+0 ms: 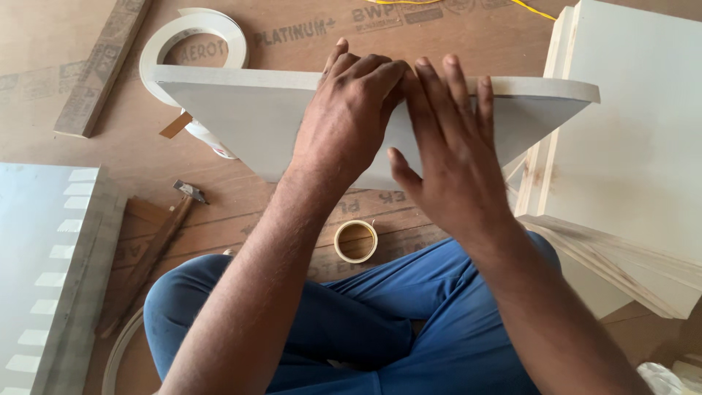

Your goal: The person sits on the floor and applies adhesive to the edge of a white panel using a small stick. They then press a thin strip onto the glued edge and smooth it down. Finally, they apply pieces of masking tape along the edge of the panel.

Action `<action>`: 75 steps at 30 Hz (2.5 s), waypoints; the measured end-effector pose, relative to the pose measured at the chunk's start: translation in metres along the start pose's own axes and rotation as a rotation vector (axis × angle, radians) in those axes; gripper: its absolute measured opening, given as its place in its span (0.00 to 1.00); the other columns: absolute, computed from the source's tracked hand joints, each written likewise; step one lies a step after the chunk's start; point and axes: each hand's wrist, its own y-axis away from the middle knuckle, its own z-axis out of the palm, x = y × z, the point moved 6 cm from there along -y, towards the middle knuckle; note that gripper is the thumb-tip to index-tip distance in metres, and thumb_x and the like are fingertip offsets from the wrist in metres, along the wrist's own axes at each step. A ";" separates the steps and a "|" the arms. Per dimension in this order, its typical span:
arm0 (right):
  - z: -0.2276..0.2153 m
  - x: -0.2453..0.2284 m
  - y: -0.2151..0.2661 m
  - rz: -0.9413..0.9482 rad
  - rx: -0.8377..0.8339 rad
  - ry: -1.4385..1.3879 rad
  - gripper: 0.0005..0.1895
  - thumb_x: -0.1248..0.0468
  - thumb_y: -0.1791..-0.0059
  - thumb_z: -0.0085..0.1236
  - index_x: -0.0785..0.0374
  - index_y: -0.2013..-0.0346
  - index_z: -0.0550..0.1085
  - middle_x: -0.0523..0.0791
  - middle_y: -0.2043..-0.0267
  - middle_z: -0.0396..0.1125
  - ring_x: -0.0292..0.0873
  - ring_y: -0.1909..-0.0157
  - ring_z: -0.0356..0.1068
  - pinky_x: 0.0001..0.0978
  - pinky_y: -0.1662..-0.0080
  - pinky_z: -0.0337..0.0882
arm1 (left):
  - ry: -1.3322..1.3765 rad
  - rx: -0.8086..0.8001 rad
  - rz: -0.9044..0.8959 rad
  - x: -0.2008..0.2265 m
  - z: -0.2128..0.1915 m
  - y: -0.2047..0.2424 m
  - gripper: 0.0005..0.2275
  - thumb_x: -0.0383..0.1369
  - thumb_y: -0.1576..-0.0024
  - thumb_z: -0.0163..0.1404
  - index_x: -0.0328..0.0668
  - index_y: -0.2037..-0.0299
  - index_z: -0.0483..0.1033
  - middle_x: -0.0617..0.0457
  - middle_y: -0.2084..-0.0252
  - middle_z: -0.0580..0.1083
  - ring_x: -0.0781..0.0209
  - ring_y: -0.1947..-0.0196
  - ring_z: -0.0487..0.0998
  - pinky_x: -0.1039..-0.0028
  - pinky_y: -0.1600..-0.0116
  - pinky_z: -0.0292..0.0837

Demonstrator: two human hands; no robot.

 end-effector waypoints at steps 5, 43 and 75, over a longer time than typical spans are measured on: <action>-0.002 0.007 0.005 0.091 -0.087 0.023 0.38 0.46 0.42 0.52 0.68 0.25 0.57 0.57 0.23 0.54 0.58 0.20 0.50 0.64 0.23 0.43 | 0.028 0.007 0.002 0.002 -0.003 0.003 0.10 0.30 0.39 0.54 0.43 0.48 0.78 0.51 0.50 0.79 0.52 0.46 0.77 0.50 0.25 0.52; -0.030 0.052 0.016 0.093 -0.084 0.197 0.36 0.57 0.46 0.65 0.72 0.29 0.64 0.58 0.29 0.63 0.57 0.23 0.59 0.52 0.22 0.52 | -0.475 -0.093 -0.277 -0.130 -0.117 0.091 0.40 0.51 0.40 0.59 0.32 0.26 0.54 0.35 0.25 0.58 0.38 0.26 0.54 0.47 0.27 0.51; -0.023 0.096 0.027 0.027 -0.051 -0.167 0.26 0.68 0.46 0.62 0.77 0.37 0.68 0.63 0.39 0.66 0.61 0.39 0.69 0.50 0.39 0.71 | -0.265 -0.139 0.017 -0.180 -0.185 0.070 0.14 0.31 0.37 0.63 0.40 0.43 0.80 0.41 0.48 0.80 0.46 0.52 0.82 0.60 0.50 0.78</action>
